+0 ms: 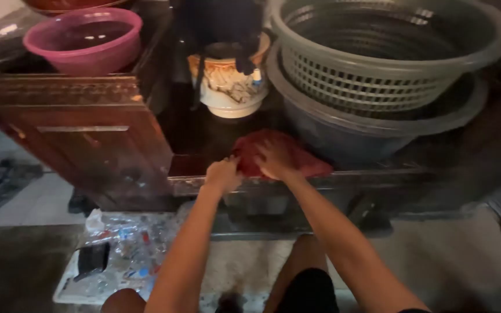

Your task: Perform various cleaning and organizing tasks including wiping surfaces, sweeping the floor, and moving containers.

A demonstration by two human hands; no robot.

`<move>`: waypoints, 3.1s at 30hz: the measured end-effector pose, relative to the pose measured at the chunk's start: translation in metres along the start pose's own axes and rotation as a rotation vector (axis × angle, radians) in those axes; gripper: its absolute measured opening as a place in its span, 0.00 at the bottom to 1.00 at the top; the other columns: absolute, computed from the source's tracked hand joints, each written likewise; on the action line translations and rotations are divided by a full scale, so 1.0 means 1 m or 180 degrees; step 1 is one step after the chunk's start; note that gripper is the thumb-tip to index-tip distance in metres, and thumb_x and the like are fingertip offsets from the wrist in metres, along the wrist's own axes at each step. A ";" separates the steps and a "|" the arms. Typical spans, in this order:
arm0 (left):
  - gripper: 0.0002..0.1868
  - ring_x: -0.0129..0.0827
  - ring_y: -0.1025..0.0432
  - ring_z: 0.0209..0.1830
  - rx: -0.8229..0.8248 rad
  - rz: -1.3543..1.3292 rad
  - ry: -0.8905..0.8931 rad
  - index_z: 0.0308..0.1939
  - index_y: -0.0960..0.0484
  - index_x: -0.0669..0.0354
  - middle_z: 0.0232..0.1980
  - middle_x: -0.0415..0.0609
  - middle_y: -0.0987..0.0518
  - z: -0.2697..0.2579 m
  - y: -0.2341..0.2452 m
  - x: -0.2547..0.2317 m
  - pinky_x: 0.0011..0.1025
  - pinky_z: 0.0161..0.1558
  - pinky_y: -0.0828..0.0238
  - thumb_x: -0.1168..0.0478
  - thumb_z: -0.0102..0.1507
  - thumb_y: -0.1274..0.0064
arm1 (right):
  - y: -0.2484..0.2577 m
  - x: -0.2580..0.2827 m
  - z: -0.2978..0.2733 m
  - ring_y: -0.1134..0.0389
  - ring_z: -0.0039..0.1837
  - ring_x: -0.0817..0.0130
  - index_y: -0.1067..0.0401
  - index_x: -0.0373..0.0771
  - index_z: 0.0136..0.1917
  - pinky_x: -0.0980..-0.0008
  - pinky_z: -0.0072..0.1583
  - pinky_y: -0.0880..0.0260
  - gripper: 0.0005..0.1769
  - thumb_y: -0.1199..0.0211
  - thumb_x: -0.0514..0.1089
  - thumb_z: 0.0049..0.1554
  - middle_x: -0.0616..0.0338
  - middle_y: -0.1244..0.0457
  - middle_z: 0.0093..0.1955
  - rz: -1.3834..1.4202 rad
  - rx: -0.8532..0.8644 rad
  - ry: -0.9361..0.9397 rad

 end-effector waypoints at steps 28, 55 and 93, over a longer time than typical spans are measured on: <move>0.47 0.62 0.30 0.65 -0.0880 -0.2873 -0.0014 0.78 0.49 0.65 0.66 0.69 0.26 0.173 0.125 -0.095 0.46 0.64 0.33 0.44 0.65 0.47 | 0.128 -0.149 -0.114 0.27 0.43 0.55 0.27 0.36 0.59 0.53 0.44 0.23 0.26 0.57 0.56 0.65 0.50 0.30 0.48 0.4292 -0.3457 -0.3086; 0.28 0.44 0.23 0.42 0.1414 -0.4752 0.2607 0.68 0.24 0.56 0.55 0.54 0.16 0.234 0.017 -0.071 0.40 0.29 0.23 0.50 0.66 0.58 | 0.291 -0.098 -0.139 0.33 0.60 0.38 0.46 0.52 0.72 0.33 0.54 0.27 0.40 0.30 0.47 0.51 0.47 0.38 0.67 0.4269 -0.2829 -0.5017; 0.33 0.34 0.29 0.49 0.2456 -0.4615 0.0900 0.66 0.36 0.38 0.58 0.35 0.25 -0.105 0.141 -0.117 0.41 0.31 0.35 0.56 0.59 0.39 | 0.243 0.329 -0.459 0.32 0.59 0.54 0.36 0.52 0.68 0.46 0.51 0.30 0.33 0.35 0.37 0.50 0.56 0.35 0.58 0.3649 -0.5550 -0.4779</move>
Point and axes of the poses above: each hand's wrist, its own z-axis towards the middle knuckle, its own y-axis out of the back of the hand, x = y × z, the point moved 6 cm from there along z, towards the middle knuckle
